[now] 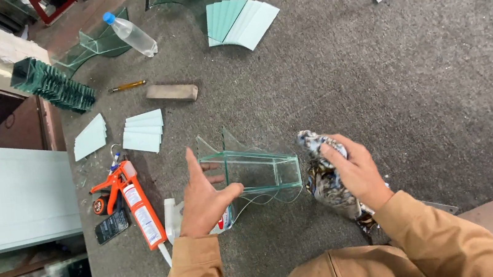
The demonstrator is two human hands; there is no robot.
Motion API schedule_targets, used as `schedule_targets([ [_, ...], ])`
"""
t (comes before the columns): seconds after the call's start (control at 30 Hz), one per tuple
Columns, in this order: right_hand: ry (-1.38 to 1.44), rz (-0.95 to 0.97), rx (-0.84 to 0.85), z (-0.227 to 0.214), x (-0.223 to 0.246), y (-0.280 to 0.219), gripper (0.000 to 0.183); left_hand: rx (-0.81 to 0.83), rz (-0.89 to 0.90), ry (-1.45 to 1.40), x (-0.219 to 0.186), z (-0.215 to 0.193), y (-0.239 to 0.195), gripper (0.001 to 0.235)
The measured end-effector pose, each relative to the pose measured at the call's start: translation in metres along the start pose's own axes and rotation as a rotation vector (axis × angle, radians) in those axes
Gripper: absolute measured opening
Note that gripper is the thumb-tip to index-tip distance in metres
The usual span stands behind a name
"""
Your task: The person cleans a curved glass piece on a workbench using a spray bottle and a cloth. They spray the glass, wipe it with the cloth, and handle the piece carefully while other glass pieces and tools are visible nearby.
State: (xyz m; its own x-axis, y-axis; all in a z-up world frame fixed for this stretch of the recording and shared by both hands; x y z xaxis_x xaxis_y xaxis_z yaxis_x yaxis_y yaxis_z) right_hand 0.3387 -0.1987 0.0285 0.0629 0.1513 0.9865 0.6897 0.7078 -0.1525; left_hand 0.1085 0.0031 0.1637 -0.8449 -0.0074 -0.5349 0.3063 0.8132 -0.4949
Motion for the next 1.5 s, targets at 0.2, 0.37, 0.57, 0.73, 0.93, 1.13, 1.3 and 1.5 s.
schedule_targets([
  [0.2, 0.082, -0.131, -0.093, -0.028, -0.009, 0.033, 0.015, 0.022, 0.063, -0.131, -0.013, 0.003, 0.008, 0.131],
  [0.37, 0.095, -0.071, 0.122, 0.017, 0.027, 0.001, 0.022, 0.061, 0.094, -0.08, -0.035, -0.006, 0.012, 0.12],
  [0.57, 0.03, 0.058, 0.17, 0.032, -0.002, -0.027, 0.036, 0.011, -0.065, 0.159, -0.05, -0.018, 0.027, 0.103],
  [0.73, 0.061, 0.131, 0.139, 0.01, -0.006, -0.032, 0.029, 0.033, 0.04, 0.231, -0.075, -0.019, 0.024, 0.108],
  [0.93, 0.182, 0.13, 0.085, -0.007, -0.035, -0.037, 0.024, 0.204, 0.398, 0.405, -0.089, -0.01, 0.037, 0.114],
  [1.13, 0.178, 0.144, 0.118, -0.017, -0.006, -0.021, 0.025, 0.244, 0.527, 0.603, -0.078, -0.012, 0.047, 0.117],
  [1.3, 0.251, 0.226, 0.222, 0.006, 0.042, -0.008, 0.033, 0.271, 0.548, 0.605, -0.057, 0.0, 0.043, 0.121],
  [1.5, 0.552, 0.297, 0.435, 0.033, 0.028, 0.03, 0.055, -0.149, 0.653, 0.664, -0.037, 0.033, 0.036, 0.119],
])
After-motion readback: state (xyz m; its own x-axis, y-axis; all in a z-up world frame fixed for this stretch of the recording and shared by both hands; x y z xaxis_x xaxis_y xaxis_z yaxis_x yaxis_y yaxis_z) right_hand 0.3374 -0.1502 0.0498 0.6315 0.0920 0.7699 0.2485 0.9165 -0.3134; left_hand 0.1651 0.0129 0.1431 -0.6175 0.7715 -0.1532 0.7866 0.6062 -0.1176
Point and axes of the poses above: each hand's wrist, its own y-axis towards the middle knuckle, its own z-axis out of the palm, x = y × z, the point moved 2 cm from there along y, towards the middle knuckle, and after that the axes turned 6 degrees about -z, right-handed, at the moved point
